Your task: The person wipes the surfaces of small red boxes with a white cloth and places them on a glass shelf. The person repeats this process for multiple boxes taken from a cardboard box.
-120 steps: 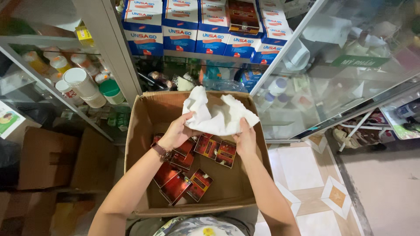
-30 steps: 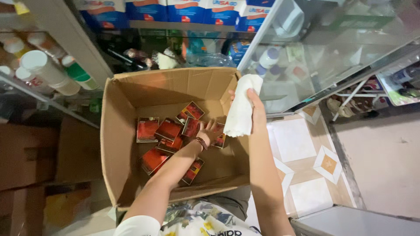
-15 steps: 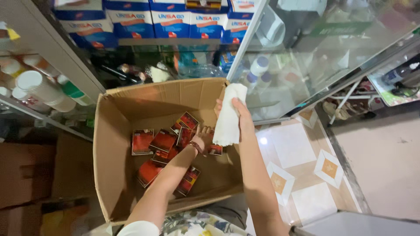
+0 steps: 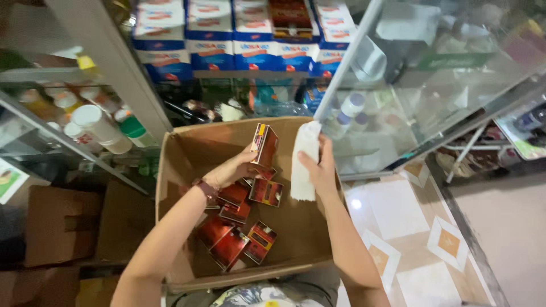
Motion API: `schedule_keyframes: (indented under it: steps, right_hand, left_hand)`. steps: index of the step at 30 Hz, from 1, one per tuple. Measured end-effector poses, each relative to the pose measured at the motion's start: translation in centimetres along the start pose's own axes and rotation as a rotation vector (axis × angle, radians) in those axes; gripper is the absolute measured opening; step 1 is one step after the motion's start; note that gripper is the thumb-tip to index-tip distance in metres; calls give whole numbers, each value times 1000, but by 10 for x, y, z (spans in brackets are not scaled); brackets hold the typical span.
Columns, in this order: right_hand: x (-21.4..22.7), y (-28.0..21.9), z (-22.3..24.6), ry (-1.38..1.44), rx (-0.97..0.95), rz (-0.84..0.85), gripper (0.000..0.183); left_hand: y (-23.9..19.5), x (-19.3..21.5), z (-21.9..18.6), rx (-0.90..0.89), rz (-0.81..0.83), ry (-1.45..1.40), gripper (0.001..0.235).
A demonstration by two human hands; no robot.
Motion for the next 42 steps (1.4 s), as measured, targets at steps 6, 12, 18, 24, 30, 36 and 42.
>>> schedule_keyframes:
  steps: [6, 12, 18, 24, 30, 36, 42]
  right_hand:
    - [-56, 4, 8, -349, 144, 238, 56]
    - [-91, 7, 9, -317, 65, 164, 56]
    - [-98, -9, -6, -220, -119, 134, 56]
    - [-99, -25, 6, -411, 320, 193, 58]
    - [-129, -53, 26, -515, 727, 428, 48]
    - [-124, -36, 25, -604, 777, 330, 56]
    - [-96, -22, -2, -427, 598, 232, 54]
  left_hand:
    - [-6, 22, 37, -124, 91, -229, 97]
    - [-17, 25, 46, -320, -58, 115, 90]
    - [-17, 9, 34, -300, -357, 383, 84]
    - [-15, 9, 45, -312, -162, -272, 90]
    - [-20, 25, 66, -239, 31, -716, 91]
    - [-31, 3, 42, -321, -63, -563, 88]
    - [-42, -16, 8, -345, -46, -320, 75]
Point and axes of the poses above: each hand's wrist, its own y-axis towards the middle knuckle, its own x-axis out of the back of the hand, z = x × y, the point moved 1 cm from there along y, towards the middle knuckle, and after that the axes turned 14 degrees about y, right-handed, at the moved point
